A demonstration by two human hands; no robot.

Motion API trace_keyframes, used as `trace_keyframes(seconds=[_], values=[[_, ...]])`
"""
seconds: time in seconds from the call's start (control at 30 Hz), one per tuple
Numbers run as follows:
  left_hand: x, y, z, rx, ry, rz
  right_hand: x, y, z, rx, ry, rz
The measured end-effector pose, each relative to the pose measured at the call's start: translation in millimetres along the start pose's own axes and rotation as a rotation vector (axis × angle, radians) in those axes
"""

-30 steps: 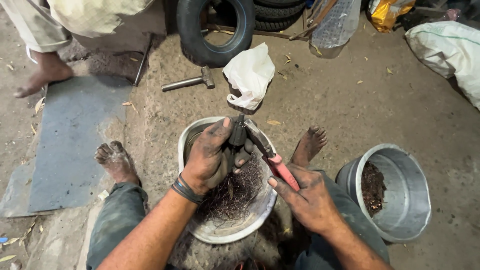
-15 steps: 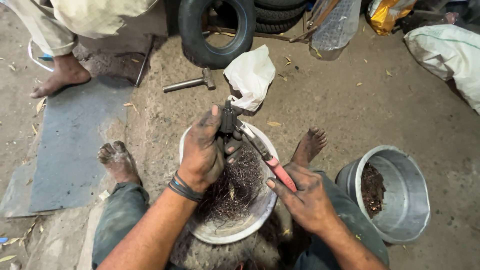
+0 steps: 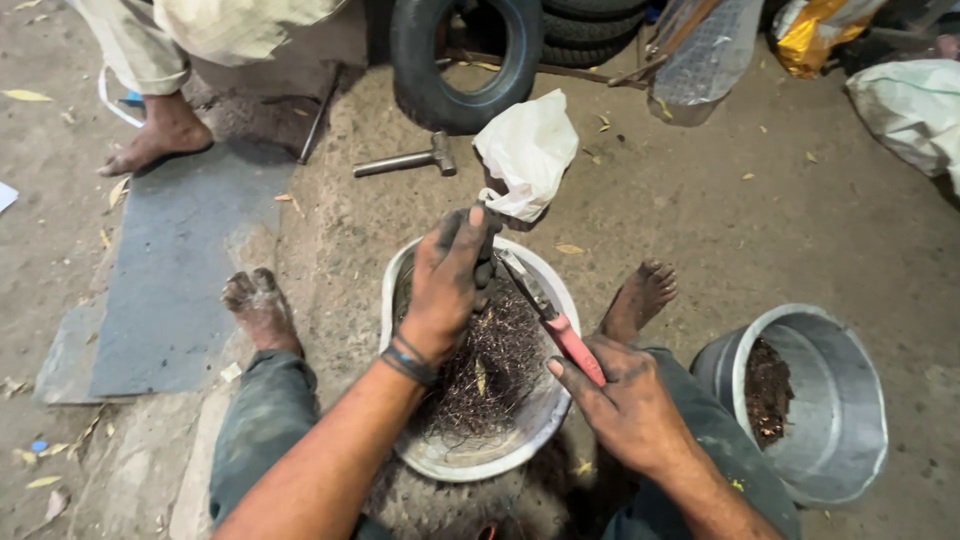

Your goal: The person sits on the ground holding a metal component in one hand and pliers in the other, repeatedly pulling wire out of the component over a basin filled with wire scraps. Extracted pieces drop into the basin, and a second basin of collected scrap sits nearby.

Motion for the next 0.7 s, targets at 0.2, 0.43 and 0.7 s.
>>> trace_keyframes(seconds=[0.2, 0.43, 0.7], values=[[15, 13, -18, -0.182, 0.034, 0.227, 1, -6, 17, -0.036, -0.061, 0.040], [-6, 10, -10, -0.146, 0.069, 0.236, -8, -3, 15, 0.001, -0.072, 0.140], [-30, -8, 23, 0.249, 0.314, 0.346, -12, 1, -28, -0.201, -0.127, -0.070]])
Point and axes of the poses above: each hand's wrist, its own y-axis towards the middle knuckle, its own z-axis out of the palm, x = y × z, the point moved 9 cm from there along y, towards the middle knuckle, and after that the axes turned 5 degrees about -z, right-handed, at the moved point
